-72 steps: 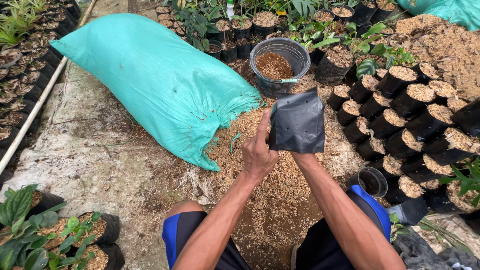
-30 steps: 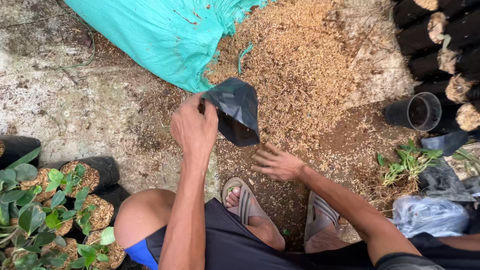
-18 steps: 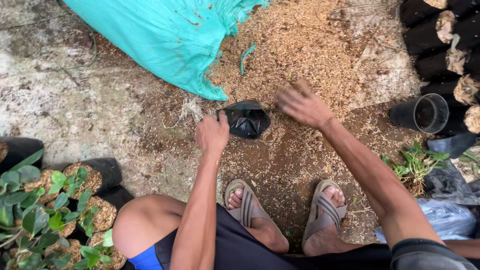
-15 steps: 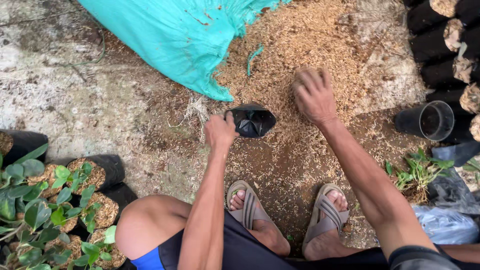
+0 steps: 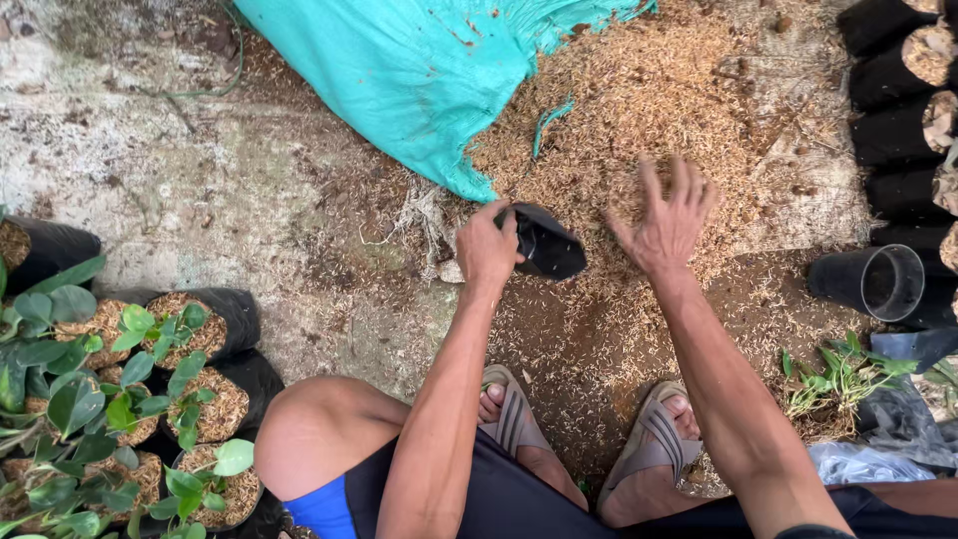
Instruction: The person walks through a garden area carrying a hoe and a potted plant, then sits on the ground to repot the plant. They remove the plant from its original pot, separate the root ball into smaller sections, and place a new plant into a black plastic bag filled with soil.
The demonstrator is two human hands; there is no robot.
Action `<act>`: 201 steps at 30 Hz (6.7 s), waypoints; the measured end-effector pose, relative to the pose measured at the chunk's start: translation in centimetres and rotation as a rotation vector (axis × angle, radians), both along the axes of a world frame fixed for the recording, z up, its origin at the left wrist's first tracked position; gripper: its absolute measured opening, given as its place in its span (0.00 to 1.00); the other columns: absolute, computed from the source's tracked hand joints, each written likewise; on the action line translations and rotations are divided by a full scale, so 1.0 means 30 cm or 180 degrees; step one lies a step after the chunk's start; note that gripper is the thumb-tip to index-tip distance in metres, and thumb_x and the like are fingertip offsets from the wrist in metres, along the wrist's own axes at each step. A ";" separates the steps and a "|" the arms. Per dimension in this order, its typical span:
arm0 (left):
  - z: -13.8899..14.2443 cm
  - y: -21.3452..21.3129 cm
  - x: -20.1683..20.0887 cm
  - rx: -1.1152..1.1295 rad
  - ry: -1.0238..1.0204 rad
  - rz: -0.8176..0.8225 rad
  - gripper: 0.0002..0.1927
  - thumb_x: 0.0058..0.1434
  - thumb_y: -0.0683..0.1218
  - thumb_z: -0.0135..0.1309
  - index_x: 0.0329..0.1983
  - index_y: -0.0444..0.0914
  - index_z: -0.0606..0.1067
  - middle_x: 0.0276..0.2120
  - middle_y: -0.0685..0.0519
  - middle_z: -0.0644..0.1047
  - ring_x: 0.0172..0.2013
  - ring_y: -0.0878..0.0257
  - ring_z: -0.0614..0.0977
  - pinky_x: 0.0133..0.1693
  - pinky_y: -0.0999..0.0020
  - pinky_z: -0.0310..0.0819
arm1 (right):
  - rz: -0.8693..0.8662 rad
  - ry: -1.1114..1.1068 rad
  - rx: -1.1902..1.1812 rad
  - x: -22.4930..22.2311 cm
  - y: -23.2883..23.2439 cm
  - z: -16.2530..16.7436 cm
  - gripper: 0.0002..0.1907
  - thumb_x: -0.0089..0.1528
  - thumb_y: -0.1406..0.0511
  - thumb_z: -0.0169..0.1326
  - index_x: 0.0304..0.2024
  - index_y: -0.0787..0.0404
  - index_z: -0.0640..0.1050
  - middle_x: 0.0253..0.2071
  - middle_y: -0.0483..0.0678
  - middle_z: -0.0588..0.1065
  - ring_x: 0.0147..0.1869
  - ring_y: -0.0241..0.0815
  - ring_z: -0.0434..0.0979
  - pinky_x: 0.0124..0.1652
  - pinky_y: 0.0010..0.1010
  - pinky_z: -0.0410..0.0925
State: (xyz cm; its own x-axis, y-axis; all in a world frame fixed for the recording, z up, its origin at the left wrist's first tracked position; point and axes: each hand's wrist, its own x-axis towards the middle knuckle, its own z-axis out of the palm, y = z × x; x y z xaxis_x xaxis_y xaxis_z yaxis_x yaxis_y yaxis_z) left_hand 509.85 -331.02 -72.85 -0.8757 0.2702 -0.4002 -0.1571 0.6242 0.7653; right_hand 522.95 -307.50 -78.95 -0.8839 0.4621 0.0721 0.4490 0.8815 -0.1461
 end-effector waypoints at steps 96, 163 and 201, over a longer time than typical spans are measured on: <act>-0.149 -0.070 -0.003 -0.0538 0.0567 -0.0048 0.16 0.64 0.45 0.55 0.55 0.39 0.78 0.32 0.51 0.81 0.19 0.65 0.76 0.19 0.67 0.68 | -0.1301 0.0231 -0.4973 -0.217 -0.069 0.280 0.15 0.65 0.64 0.57 0.50 0.66 0.76 0.36 0.55 0.79 0.30 0.44 0.79 0.26 0.34 0.72; -0.105 -0.053 -0.025 -0.0993 0.0317 -0.0431 0.31 0.59 0.46 0.60 0.67 0.40 0.69 0.20 0.56 0.76 0.15 0.67 0.72 0.19 0.66 0.62 | 0.0250 -0.1480 -0.0226 -0.176 -0.138 0.216 0.39 0.51 0.50 0.67 0.64 0.44 0.71 0.62 0.65 0.66 0.60 0.71 0.68 0.34 0.45 0.76; -0.143 -0.047 -0.047 -0.0552 0.0898 -0.0366 0.10 0.65 0.47 0.56 0.45 0.41 0.82 0.37 0.48 0.83 0.30 0.55 0.83 0.34 0.57 0.77 | 0.1816 -0.0997 -0.0745 -0.267 -0.375 0.160 0.15 0.55 0.69 0.62 0.46 0.65 0.80 0.48 0.58 0.75 0.46 0.56 0.80 0.43 0.44 0.76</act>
State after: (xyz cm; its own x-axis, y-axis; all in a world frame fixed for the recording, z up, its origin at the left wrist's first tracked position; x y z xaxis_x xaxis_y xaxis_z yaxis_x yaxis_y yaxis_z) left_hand 508.45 -332.44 -77.14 -0.9262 0.3227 -0.1952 0.1244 0.7500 0.6496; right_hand 514.95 -318.75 -74.16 -0.9563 -0.1091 -0.2712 -0.0236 0.9535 -0.3005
